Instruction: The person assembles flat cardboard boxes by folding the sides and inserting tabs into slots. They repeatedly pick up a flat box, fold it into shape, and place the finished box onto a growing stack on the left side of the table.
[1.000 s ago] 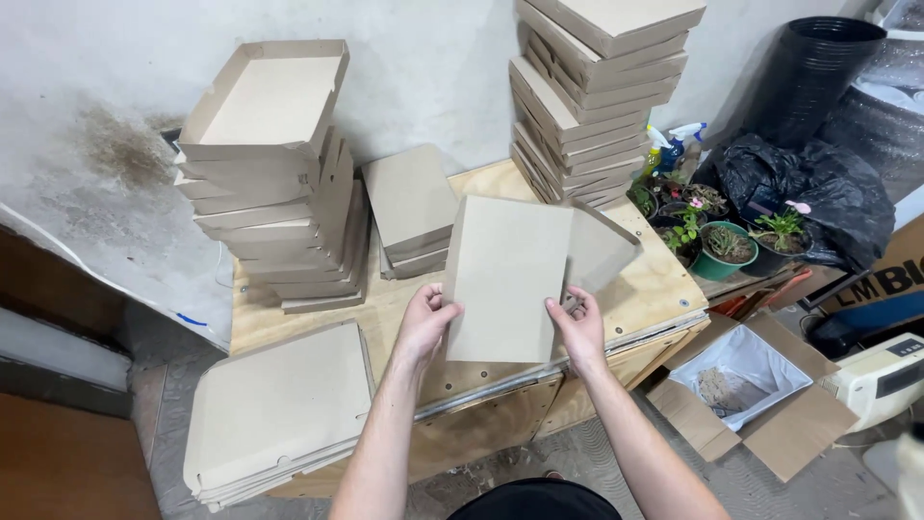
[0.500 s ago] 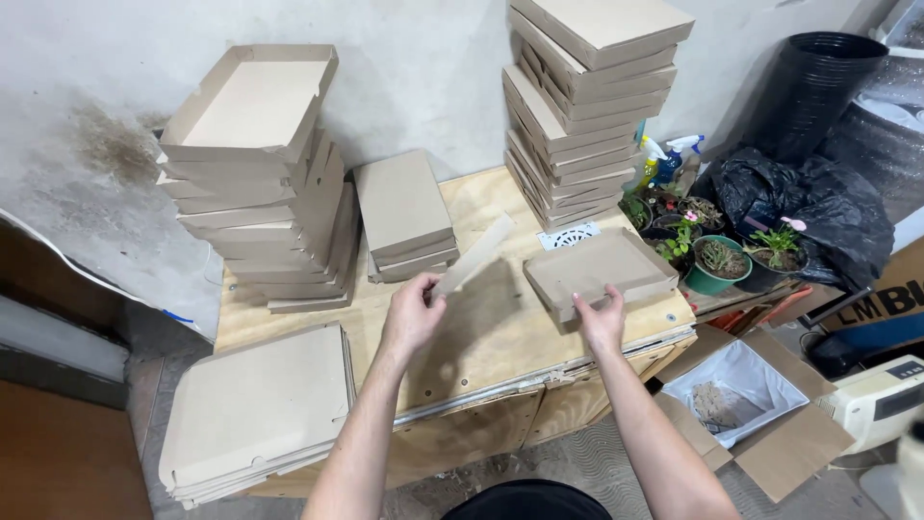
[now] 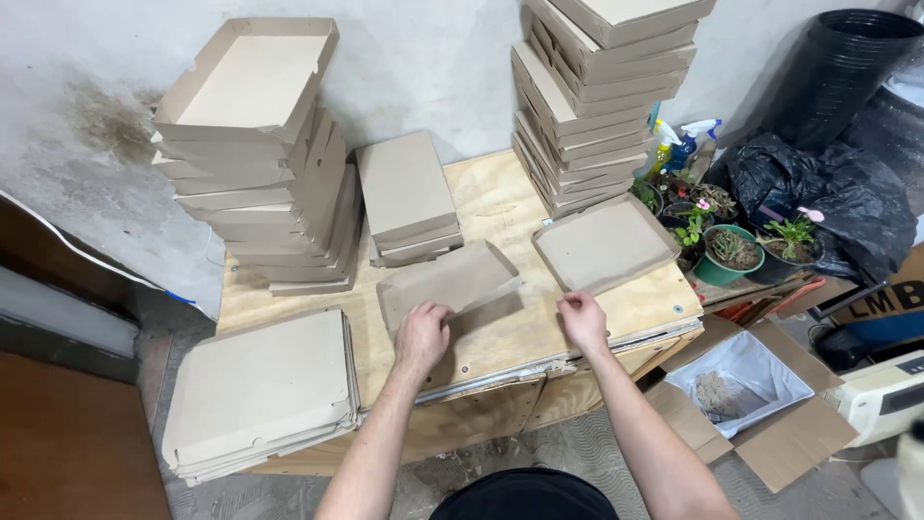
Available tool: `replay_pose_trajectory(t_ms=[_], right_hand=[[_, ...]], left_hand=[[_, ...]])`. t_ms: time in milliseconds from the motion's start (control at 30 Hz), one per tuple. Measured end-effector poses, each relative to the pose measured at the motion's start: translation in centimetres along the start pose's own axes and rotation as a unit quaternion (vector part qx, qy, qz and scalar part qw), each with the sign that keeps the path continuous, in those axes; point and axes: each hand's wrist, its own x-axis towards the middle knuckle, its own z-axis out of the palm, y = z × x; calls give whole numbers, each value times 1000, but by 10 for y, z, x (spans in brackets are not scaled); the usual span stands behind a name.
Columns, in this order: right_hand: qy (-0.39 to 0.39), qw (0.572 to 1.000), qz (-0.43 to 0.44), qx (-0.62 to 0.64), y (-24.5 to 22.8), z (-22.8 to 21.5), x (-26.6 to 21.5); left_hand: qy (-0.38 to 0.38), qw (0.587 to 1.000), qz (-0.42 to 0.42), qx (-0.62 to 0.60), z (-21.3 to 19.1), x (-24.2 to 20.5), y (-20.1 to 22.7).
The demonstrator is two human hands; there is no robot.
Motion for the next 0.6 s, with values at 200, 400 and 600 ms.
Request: replay_pose_trajectory(t_ms=[200, 400, 600], right_hand=[[-22, 999, -46, -9, -17, 9, 10], [29, 989, -138, 38, -75, 6, -23], [35, 985, -171, -4, -74, 34, -19]], left_hand=[[-17, 999, 27, 15, 52, -6, -18], [-47, 998, 44, 11, 92, -14, -31], [-87, 994, 70, -8, 70, -26, -10]])
